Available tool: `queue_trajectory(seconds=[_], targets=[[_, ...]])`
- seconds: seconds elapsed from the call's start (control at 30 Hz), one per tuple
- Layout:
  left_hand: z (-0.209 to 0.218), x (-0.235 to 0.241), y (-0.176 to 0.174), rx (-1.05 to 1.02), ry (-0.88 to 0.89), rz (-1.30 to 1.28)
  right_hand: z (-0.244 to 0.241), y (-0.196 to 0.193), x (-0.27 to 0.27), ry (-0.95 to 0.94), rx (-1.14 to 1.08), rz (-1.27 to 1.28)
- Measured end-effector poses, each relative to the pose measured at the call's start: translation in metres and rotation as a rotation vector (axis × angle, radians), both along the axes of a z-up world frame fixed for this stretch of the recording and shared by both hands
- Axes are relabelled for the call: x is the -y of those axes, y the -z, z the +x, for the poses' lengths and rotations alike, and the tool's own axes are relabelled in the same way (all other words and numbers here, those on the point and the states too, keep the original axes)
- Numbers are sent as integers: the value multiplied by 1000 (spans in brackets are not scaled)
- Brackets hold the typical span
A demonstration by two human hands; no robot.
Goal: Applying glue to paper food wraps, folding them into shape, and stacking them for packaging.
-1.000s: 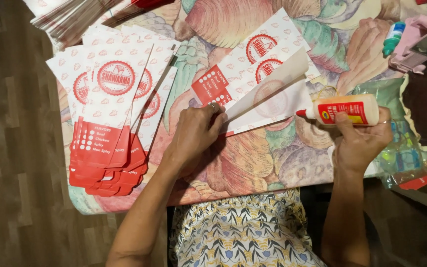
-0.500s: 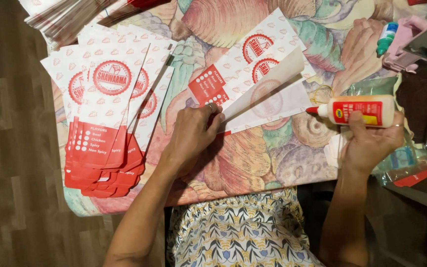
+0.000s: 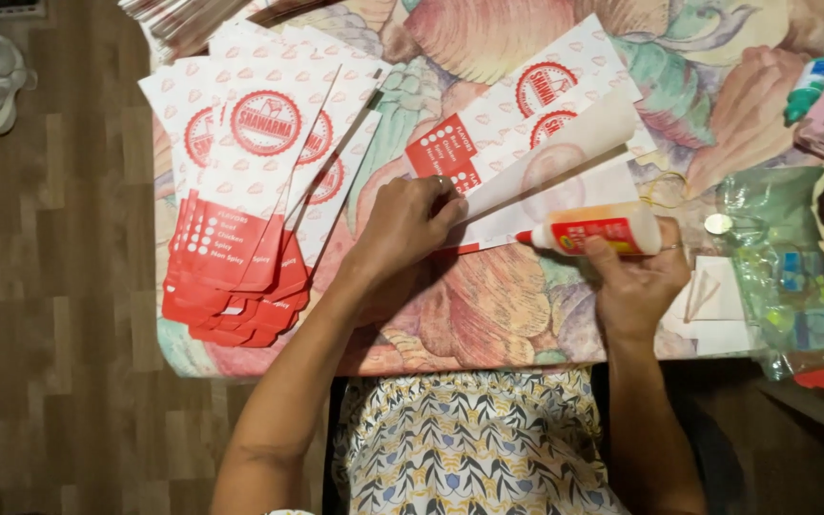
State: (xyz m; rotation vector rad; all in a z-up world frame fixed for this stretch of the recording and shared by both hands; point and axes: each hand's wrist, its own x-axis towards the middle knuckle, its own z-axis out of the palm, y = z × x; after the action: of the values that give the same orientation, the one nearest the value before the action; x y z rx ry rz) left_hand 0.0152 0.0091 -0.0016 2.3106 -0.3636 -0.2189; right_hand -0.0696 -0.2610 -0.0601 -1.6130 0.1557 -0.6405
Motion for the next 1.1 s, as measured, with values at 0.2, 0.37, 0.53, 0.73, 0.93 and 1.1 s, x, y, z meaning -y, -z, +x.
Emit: queue_trajectory(seconds=[0.2, 0.37, 0.53, 0.73, 0.93, 1.1], targets=[[6, -5, -4, -117, -50, -91, -2, -19, -54, -122, 14, 17], [16, -7, 4, -164, -92, -87, -3, -11, -71, -183, 5, -36], [25, -6, 15, -222, -106, -111, -3, -12, -90, -231, -2, -24], [22, -6, 15, -218, -72, -63, 0, -18, -111, -294, 8, 15], [-11, 0, -6, -92, 7, -92, 4, -15, -52, -139, 94, 386], [-58, 24, -12, 168, 188, 176, -12, -59, -26, -646, -109, 857]])
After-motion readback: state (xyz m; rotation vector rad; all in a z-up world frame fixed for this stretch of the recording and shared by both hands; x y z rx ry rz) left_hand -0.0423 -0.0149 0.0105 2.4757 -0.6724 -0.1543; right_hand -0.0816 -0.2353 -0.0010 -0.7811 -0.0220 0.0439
